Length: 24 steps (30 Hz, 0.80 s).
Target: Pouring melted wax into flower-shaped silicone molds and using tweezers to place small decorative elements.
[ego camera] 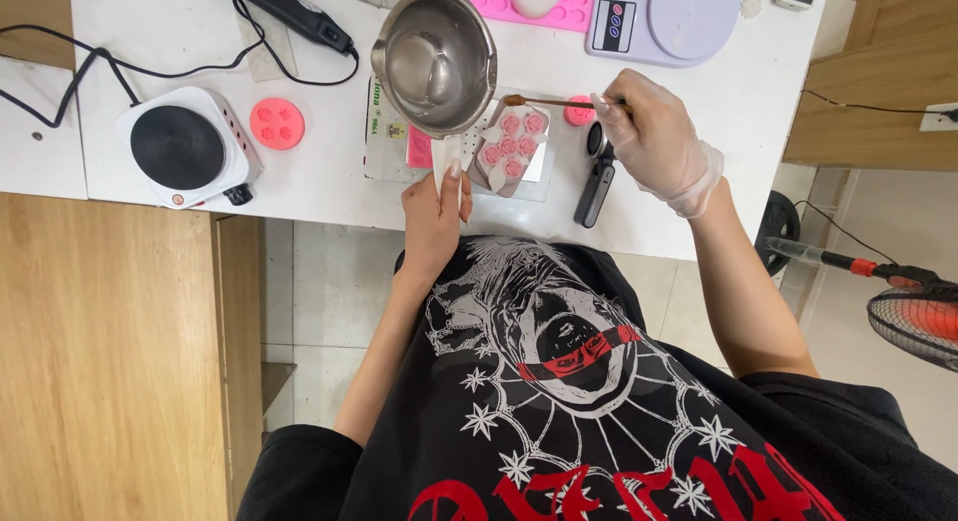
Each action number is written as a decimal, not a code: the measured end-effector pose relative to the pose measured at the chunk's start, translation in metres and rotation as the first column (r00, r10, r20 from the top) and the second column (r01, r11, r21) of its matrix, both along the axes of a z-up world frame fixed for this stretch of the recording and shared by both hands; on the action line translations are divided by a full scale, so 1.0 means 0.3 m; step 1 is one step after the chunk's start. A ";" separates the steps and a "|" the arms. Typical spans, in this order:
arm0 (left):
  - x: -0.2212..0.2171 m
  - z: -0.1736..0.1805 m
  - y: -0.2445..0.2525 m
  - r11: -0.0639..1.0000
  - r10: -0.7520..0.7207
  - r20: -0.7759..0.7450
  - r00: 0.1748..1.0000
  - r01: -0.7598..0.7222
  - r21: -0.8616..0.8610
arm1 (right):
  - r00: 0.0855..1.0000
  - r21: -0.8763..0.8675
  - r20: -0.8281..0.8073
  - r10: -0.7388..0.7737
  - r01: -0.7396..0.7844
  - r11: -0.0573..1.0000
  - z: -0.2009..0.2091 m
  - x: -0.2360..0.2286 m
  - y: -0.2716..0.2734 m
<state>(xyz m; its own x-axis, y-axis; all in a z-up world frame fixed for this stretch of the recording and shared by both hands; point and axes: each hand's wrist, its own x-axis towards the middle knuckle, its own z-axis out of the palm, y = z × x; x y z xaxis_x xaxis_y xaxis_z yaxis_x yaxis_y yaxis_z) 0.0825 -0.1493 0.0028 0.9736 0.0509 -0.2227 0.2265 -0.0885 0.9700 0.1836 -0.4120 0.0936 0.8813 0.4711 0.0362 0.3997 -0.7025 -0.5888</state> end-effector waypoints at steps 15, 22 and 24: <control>-0.022 0.012 0.005 0.976 -0.026 -0.079 0.997 0.008 -0.216 | 0.910 0.405 -0.358 -0.210 0.354 0.843 -0.059 0.024 0.239; -0.041 -0.048 0.017 0.967 0.033 -0.142 0.989 -0.067 -0.245 | 0.870 0.291 -0.478 -0.117 0.282 0.914 -0.050 0.054 0.242; -0.049 -0.094 0.038 0.927 0.091 -0.176 0.980 -0.148 -0.344 | 0.889 0.458 -0.458 0.005 0.231 0.858 -0.075 0.057 0.228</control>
